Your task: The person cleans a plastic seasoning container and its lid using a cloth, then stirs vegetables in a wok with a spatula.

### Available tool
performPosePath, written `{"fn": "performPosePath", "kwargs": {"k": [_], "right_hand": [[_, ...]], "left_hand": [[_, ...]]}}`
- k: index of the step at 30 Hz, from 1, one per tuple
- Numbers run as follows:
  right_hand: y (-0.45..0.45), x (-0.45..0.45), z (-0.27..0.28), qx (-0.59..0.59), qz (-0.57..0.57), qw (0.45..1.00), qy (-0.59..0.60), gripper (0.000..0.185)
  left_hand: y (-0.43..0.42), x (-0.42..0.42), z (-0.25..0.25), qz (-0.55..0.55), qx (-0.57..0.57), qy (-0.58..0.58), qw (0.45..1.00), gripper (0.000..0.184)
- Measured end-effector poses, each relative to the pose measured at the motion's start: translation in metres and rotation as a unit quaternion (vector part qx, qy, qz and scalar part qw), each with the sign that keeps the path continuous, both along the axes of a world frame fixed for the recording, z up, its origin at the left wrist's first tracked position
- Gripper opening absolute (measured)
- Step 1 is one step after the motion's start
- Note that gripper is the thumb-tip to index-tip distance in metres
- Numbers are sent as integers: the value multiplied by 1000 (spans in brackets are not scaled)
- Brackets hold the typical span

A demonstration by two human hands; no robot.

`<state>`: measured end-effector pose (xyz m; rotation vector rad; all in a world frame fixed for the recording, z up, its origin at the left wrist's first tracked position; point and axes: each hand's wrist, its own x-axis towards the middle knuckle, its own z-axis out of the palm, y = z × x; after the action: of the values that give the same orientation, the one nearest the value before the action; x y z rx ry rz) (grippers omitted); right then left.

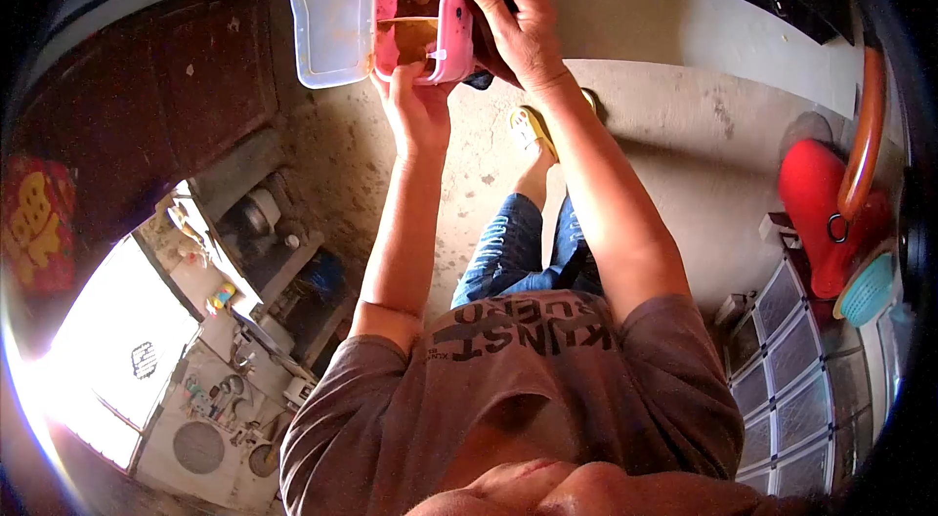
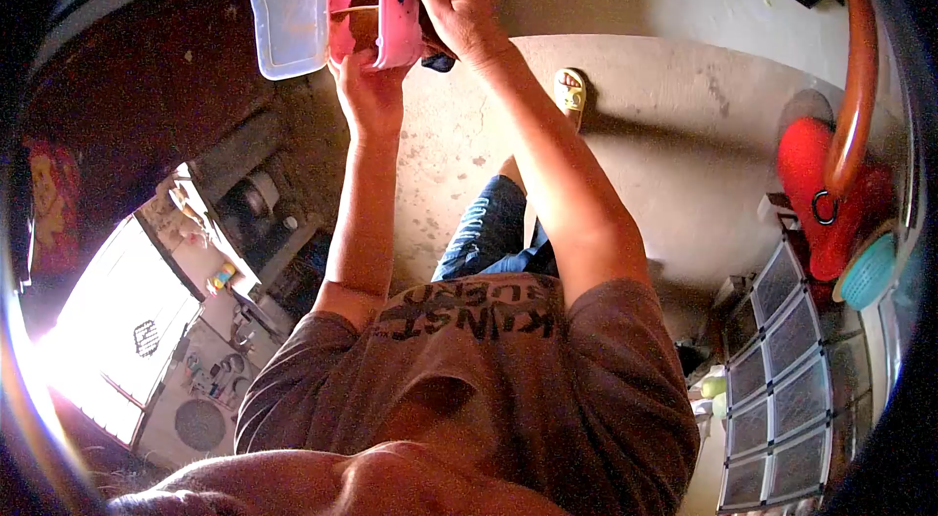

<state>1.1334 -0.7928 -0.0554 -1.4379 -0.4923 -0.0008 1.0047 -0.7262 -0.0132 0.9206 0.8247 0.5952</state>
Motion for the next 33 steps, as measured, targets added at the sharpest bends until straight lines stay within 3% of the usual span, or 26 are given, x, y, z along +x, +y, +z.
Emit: {"fn": "performPosePath", "kwargs": {"k": [6,15,20,25,33], "right_hand": [[-2,11,4,-62,58,987,-137,17],[-14,-38,-7,-61,87,994,5,12],[-16,-55,-5,-68,67,995,24,11],[-14,-64,-3,-68,55,993,77,14],[-13,-68,-10,-98,54,994,10,18]], "left_hand": [[4,2,-6,-6,-5,7,1000,59],[2,11,-24,56,-32,-12,998,50],[0,17,-29,69,-50,-34,996,47],[1,23,-39,105,-11,-24,994,46],[4,22,-53,118,15,-17,993,44]]}}
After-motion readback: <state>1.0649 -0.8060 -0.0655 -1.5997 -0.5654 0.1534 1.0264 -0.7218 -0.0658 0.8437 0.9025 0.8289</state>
